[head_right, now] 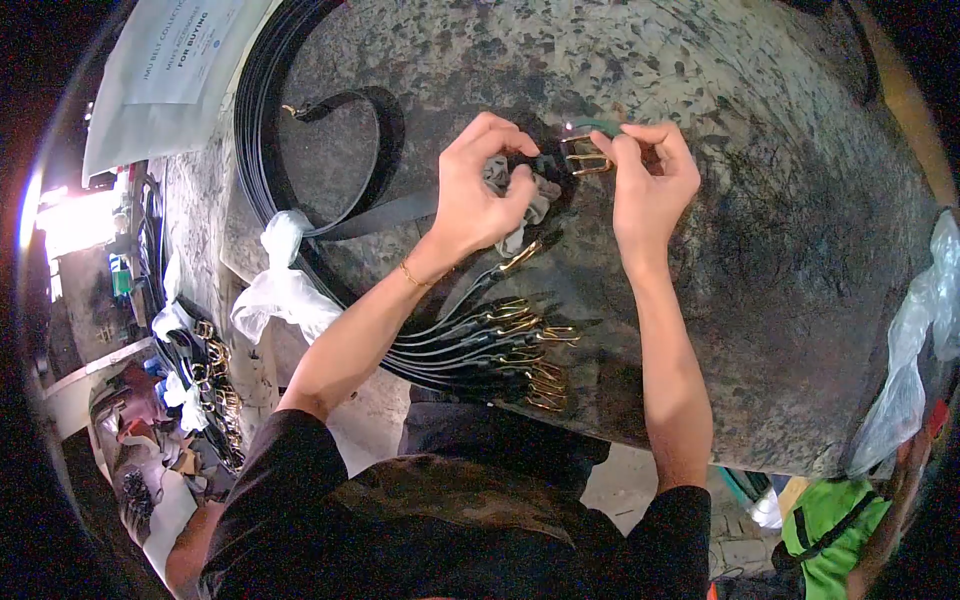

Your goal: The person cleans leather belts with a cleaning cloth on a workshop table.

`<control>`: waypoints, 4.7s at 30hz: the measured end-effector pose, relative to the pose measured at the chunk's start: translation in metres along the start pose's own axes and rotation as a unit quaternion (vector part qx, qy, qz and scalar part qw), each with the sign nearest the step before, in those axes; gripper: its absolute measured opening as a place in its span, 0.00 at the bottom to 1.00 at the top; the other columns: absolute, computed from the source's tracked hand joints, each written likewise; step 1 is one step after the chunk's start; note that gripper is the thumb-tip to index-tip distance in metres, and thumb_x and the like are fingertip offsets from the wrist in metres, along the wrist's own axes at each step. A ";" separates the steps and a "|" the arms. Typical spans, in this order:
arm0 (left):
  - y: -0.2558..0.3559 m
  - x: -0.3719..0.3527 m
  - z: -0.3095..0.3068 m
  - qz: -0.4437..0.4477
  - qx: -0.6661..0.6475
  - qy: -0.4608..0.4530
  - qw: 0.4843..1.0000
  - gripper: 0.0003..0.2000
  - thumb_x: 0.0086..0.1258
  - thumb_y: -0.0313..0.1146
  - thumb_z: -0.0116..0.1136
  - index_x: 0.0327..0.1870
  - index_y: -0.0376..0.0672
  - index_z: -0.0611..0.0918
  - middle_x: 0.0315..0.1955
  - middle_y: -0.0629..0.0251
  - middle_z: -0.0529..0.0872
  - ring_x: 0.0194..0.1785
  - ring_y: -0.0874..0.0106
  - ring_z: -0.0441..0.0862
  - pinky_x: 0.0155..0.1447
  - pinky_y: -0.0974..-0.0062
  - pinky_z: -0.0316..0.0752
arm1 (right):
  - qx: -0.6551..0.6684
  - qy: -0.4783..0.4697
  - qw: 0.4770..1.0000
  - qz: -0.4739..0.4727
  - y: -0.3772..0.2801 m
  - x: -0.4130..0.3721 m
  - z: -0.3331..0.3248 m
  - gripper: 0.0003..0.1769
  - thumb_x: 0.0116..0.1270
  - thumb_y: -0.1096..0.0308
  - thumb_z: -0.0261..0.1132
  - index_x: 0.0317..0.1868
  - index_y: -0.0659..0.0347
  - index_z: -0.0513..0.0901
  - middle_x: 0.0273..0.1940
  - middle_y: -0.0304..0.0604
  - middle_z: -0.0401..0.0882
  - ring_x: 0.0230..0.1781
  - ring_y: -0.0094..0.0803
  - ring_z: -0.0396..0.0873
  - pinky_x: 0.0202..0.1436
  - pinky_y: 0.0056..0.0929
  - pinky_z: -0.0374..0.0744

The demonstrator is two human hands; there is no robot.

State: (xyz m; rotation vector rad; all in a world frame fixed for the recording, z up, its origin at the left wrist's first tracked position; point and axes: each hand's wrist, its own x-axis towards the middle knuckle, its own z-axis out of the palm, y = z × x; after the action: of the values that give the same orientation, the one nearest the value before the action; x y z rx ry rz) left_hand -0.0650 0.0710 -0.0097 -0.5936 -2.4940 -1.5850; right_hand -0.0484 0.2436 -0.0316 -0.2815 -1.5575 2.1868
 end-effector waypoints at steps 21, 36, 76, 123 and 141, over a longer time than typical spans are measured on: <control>0.008 -0.034 -0.013 0.040 0.201 0.014 0.979 0.05 0.59 0.22 0.65 0.36 0.39 0.85 0.38 0.62 0.82 0.37 0.59 0.80 0.43 0.66 0.75 | -0.067 -0.118 0.991 -0.008 -0.005 -0.014 0.008 0.04 0.59 0.82 0.65 0.32 0.69 0.77 0.33 0.37 0.82 0.32 0.15 0.74 0.33 0.17 0.72; 0.004 -0.034 -0.014 0.030 0.164 0.006 0.986 0.05 0.60 0.22 0.65 0.36 0.38 0.83 0.38 0.59 0.81 0.40 0.57 0.80 0.45 0.65 0.75 | -0.200 -0.139 0.967 -0.079 -0.004 -0.014 0.009 0.09 0.51 0.83 0.65 0.26 0.68 0.72 0.27 0.37 0.78 0.22 0.12 0.60 0.25 0.16 0.61; 0.025 -0.023 -0.020 0.054 0.195 -0.031 0.979 0.07 0.59 0.31 0.68 0.25 0.40 0.82 0.25 0.60 0.81 0.21 0.60 0.76 0.27 0.67 0.71 | 0.057 -0.076 0.994 0.057 0.000 0.000 0.002 0.07 0.66 0.82 0.57 0.29 0.70 0.74 0.26 0.34 0.69 0.27 0.17 0.71 0.48 0.35 0.89; 0.003 -0.032 -0.012 0.113 0.242 -0.012 0.963 0.08 0.58 0.25 0.67 0.39 0.40 0.85 0.42 0.64 0.80 0.24 0.69 0.79 0.30 0.70 0.76 | 0.168 -0.084 0.979 0.083 0.004 0.005 -0.006 0.07 0.69 0.82 0.55 0.32 0.68 0.75 0.26 0.36 0.71 0.27 0.20 0.73 0.54 0.48 0.87; 0.004 -0.035 -0.013 0.150 0.284 -0.032 0.947 0.08 0.57 0.22 0.65 0.38 0.37 0.82 0.40 0.61 0.79 0.27 0.62 0.81 0.32 0.66 0.78 | 0.059 -0.094 0.993 0.032 0.001 -0.001 0.001 0.06 0.67 0.83 0.57 0.30 0.69 0.74 0.28 0.35 0.70 0.29 0.17 0.71 0.51 0.36 0.87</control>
State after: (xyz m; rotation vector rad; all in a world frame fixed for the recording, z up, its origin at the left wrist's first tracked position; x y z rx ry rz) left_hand -0.0324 0.0518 -0.0111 -0.8777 -2.5694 -0.7014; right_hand -0.0477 0.2422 -0.0326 -0.0918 -1.5271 2.4040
